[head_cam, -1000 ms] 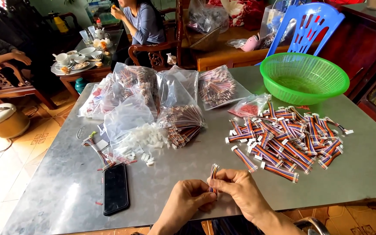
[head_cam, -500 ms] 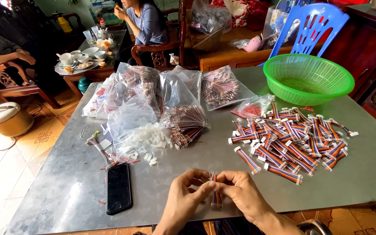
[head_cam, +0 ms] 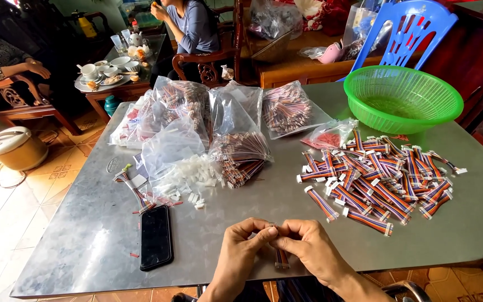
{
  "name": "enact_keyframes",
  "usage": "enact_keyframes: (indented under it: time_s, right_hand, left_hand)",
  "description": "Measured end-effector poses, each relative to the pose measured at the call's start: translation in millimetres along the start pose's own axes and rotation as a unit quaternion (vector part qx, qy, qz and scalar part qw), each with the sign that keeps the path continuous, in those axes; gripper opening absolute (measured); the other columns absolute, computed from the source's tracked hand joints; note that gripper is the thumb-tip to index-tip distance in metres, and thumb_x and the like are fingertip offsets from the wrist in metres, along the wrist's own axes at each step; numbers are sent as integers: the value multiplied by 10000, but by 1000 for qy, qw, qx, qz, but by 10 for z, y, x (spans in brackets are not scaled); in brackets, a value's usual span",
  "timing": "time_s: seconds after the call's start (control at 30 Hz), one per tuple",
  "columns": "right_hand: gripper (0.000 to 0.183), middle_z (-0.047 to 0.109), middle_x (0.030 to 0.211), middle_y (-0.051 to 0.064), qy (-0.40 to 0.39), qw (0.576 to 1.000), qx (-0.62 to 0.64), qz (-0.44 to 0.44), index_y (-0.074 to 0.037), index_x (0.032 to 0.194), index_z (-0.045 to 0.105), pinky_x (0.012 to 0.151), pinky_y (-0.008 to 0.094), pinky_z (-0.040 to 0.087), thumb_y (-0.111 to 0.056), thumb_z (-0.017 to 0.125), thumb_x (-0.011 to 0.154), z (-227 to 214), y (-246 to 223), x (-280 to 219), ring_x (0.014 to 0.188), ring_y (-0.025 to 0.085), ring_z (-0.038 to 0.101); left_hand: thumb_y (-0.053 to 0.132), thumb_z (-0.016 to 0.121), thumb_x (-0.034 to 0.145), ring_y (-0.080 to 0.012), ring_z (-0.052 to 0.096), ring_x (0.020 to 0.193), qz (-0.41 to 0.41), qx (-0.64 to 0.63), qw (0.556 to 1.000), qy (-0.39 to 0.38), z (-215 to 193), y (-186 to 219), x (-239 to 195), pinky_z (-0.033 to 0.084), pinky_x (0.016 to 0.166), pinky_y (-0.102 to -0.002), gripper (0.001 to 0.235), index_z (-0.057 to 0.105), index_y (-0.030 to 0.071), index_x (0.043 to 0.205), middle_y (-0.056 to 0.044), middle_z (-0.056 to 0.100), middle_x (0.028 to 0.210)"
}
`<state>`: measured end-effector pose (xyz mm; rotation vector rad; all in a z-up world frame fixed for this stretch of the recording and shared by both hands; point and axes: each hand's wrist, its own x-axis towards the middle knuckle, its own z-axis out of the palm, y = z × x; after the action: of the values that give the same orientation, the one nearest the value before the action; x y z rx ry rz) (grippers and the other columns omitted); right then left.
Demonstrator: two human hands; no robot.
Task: Assembling wire harnesses by manually attaching plastic connectors to bundles of multi-colored wires.
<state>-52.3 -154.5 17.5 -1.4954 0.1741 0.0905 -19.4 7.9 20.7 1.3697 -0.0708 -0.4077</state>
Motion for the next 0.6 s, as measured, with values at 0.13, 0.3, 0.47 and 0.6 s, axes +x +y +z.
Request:
enact_keyframes:
  time_s: [0.13, 0.3, 0.47, 0.6]
  right_hand:
    - [178, 670, 626, 89, 4, 1000, -20, -2, 22, 701, 740, 507, 345, 577, -8, 780, 871, -22, 12, -13, 552, 171, 607]
    - [217, 654, 616, 80, -6, 1000, -18, -2, 13, 683, 716, 478, 307, 503, 3, 776, 891, -44, 41, 5, 534, 162, 596]
    - [201, 643, 617, 70, 0, 999, -30, 23, 6, 698, 730, 491, 306, 463, -3, 749, 898, -47, 8, -3, 546, 153, 552]
    - [174, 701, 670, 92, -17, 999, -13, 31, 30, 719, 751, 591, 310, 530, -1, 744, 890, -52, 4, -12, 627, 163, 615]
  left_hand:
    - [113, 849, 837, -133, 642, 766, 58, 43, 997, -3, -43, -120, 74, 488, 754, -272, 130, 762, 67, 751, -28, 707, 829]
    - [105, 808, 875, -146, 649, 650, 4, -21, 1000, -1, 44, 3, -39, 522, 649, -271, 111, 783, 11, 821, -88, 761, 765]
    - [99, 871, 815, -105, 618, 651, 38, 56, 997, 45, 53, -97, 33, 522, 642, -254, 88, 805, 57, 775, -39, 788, 768]
    - [99, 841, 845, -141, 678, 678, 39, 20, 999, 14, 37, -111, 36, 551, 667, -274, 120, 779, 28, 771, -78, 768, 747]
